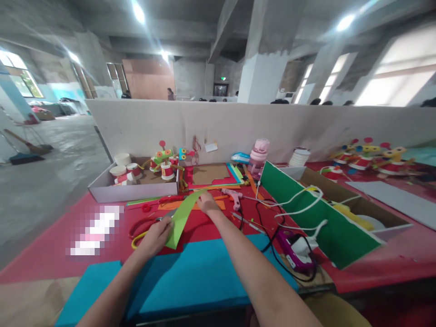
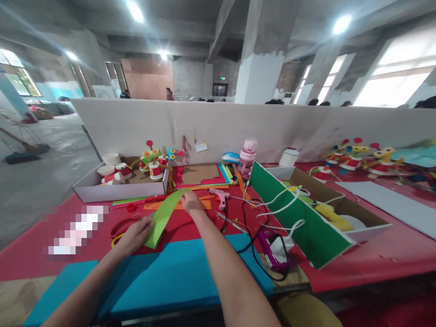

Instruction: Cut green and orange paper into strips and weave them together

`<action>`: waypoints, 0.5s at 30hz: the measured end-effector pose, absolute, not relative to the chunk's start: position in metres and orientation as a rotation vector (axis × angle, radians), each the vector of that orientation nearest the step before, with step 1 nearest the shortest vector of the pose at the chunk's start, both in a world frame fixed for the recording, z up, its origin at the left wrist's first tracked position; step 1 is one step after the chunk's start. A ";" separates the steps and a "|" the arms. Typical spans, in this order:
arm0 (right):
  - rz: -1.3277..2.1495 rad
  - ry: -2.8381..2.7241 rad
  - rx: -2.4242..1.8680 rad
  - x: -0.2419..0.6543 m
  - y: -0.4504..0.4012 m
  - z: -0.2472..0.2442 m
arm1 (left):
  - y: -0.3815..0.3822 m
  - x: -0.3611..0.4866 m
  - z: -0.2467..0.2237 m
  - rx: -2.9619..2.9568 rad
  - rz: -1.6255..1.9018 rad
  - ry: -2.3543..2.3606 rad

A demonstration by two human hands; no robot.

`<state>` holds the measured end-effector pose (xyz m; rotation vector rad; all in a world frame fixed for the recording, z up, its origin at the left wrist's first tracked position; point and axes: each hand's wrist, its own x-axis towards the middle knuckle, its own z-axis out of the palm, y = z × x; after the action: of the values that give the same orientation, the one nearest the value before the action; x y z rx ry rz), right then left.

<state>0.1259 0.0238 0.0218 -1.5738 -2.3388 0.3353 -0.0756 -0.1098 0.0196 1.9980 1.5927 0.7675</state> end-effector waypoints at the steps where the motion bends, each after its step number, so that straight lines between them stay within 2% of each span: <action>1: 0.326 -2.297 -1.591 0.133 0.019 0.023 | -0.109 -0.075 0.020 2.047 0.729 1.637; 4: 0.319 -2.153 -1.519 0.162 -0.010 0.024 | -0.102 -0.079 0.022 2.137 0.641 1.791; 7: 0.415 -2.242 -1.343 0.191 -0.052 0.016 | -0.098 -0.082 0.026 2.156 0.631 1.909; 11: 0.236 -2.300 -1.472 0.219 -0.092 0.001 | -0.104 -0.075 0.033 2.206 0.731 1.848; 15: 0.189 -2.298 -1.392 0.241 -0.102 -0.006 | -0.109 -0.069 0.032 2.241 0.740 1.785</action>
<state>0.2410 -0.1022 -0.0064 -1.3919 -2.2978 0.1890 -0.0685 -0.1090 0.0319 2.2410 1.7853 0.7399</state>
